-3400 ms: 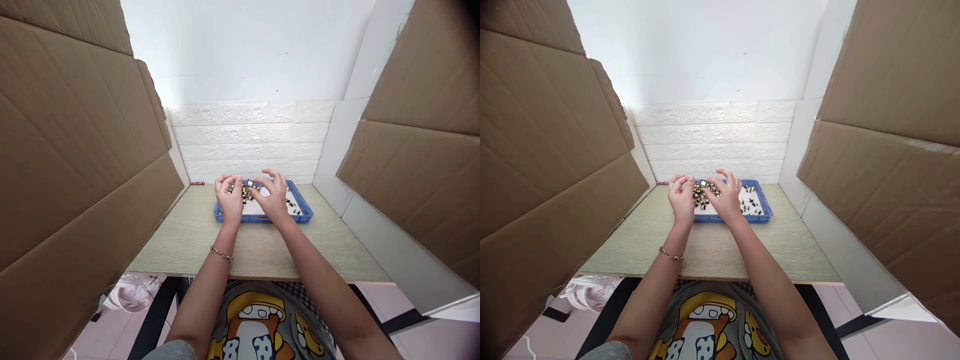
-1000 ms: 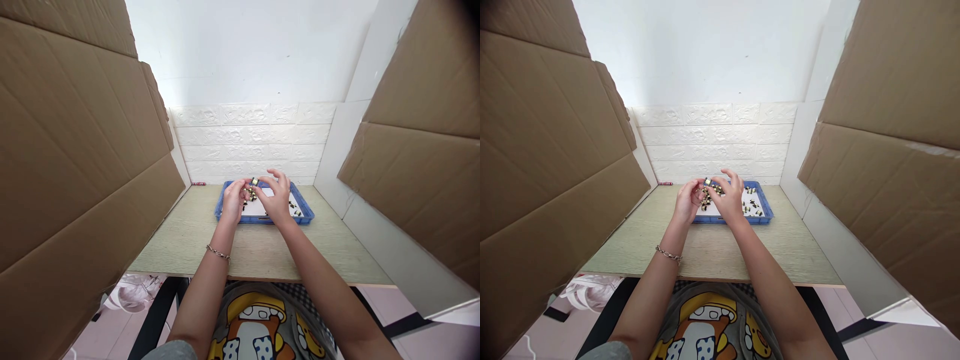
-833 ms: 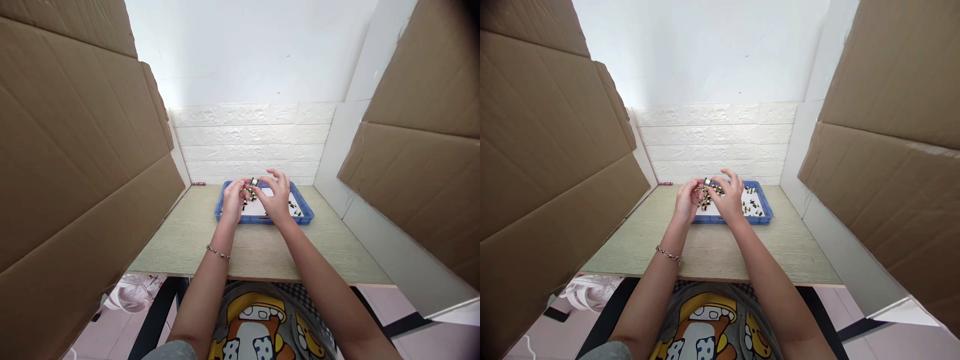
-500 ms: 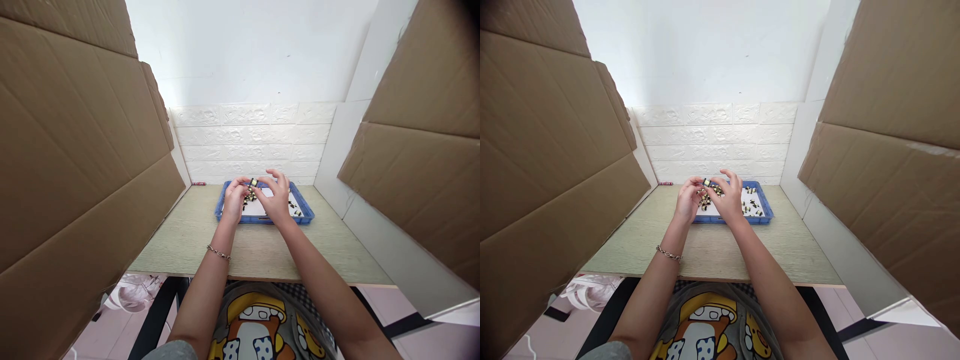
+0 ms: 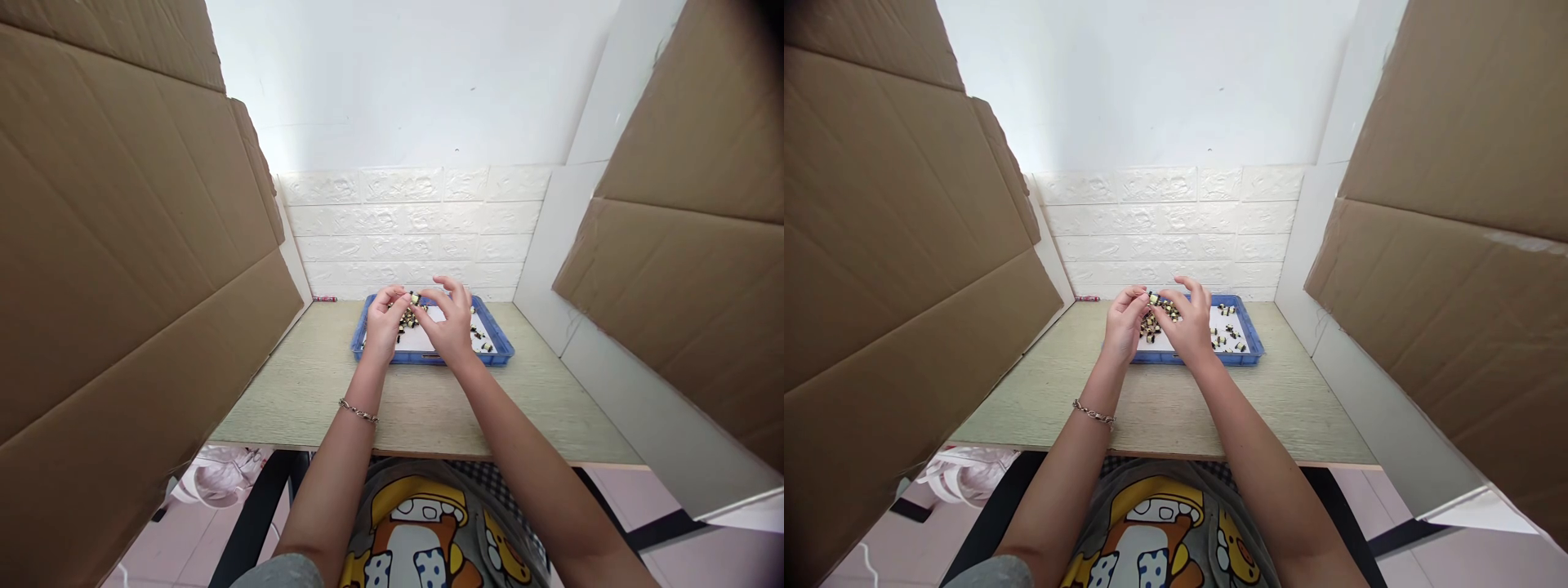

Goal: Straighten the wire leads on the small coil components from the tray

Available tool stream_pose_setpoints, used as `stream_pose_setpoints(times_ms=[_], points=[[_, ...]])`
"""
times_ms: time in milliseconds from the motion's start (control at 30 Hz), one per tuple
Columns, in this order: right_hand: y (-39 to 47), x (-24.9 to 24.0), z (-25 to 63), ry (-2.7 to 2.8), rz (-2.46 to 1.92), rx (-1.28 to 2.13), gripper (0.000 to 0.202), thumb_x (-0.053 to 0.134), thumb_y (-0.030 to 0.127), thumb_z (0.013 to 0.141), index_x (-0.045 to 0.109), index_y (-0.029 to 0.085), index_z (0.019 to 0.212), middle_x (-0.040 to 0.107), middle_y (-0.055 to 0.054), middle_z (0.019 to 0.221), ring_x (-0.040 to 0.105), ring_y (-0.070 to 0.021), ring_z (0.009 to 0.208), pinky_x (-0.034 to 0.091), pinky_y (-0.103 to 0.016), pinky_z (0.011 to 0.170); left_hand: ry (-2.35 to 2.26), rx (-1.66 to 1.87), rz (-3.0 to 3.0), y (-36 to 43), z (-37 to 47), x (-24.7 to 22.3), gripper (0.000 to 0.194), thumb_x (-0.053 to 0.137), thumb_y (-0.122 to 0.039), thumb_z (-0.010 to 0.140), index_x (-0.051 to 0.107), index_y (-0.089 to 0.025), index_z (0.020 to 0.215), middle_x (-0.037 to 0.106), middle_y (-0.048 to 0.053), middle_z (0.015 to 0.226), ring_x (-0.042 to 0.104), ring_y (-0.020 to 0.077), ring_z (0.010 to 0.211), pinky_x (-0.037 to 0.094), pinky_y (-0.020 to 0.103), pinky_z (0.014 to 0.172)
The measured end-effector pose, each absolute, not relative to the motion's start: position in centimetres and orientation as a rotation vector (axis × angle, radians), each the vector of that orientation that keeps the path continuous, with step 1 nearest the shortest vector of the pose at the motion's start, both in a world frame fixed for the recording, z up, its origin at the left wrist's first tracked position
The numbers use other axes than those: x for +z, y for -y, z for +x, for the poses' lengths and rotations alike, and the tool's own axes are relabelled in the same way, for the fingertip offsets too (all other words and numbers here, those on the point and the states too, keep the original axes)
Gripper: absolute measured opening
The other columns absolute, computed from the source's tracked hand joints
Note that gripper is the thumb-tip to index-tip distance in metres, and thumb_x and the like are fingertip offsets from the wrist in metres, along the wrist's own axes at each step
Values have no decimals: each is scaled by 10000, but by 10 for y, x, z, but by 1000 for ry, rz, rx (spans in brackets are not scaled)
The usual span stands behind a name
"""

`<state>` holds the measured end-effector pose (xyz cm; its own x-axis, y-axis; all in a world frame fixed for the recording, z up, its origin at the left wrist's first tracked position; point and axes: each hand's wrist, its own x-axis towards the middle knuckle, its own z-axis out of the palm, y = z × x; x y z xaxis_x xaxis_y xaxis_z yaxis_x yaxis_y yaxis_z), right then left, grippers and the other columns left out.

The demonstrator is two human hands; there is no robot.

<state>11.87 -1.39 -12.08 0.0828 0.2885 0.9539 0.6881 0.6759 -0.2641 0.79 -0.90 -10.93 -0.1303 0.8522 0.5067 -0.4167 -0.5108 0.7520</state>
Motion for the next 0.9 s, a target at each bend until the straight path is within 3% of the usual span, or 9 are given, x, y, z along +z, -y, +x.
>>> stream_pose_setpoints(times_ms=[267, 600, 900], points=[[13, -121, 119, 1510, -856, -419, 149, 647, 286, 728, 646, 230, 865, 553, -84, 1086, 514, -222, 1010, 409, -405, 877, -718, 1932, 1358, 5, 7, -114, 138, 655, -304, 678, 629, -171, 651, 517, 13, 830, 493, 119, 859, 390, 212, 765], [14, -121, 118, 1506, -909, -378, 146, 649, 294, 720, 653, 235, 853, 550, -77, 1088, 500, -226, 1013, 399, -407, 886, -867, 1982, 1440, 8, 8, -112, 181, 628, -341, 711, 654, -164, 690, 490, 39, 911, 504, 124, 848, 419, 206, 693], [15, -122, 116, 1488, -929, -322, 135, 637, 287, 721, 653, 241, 847, 539, -73, 1097, 484, -231, 1035, 397, -422, 902, -939, 2085, 1398, 10, 13, -113, 131, 658, -298, 689, 651, -168, 668, 452, 24, 878, 474, 129, 877, 392, 211, 762]])
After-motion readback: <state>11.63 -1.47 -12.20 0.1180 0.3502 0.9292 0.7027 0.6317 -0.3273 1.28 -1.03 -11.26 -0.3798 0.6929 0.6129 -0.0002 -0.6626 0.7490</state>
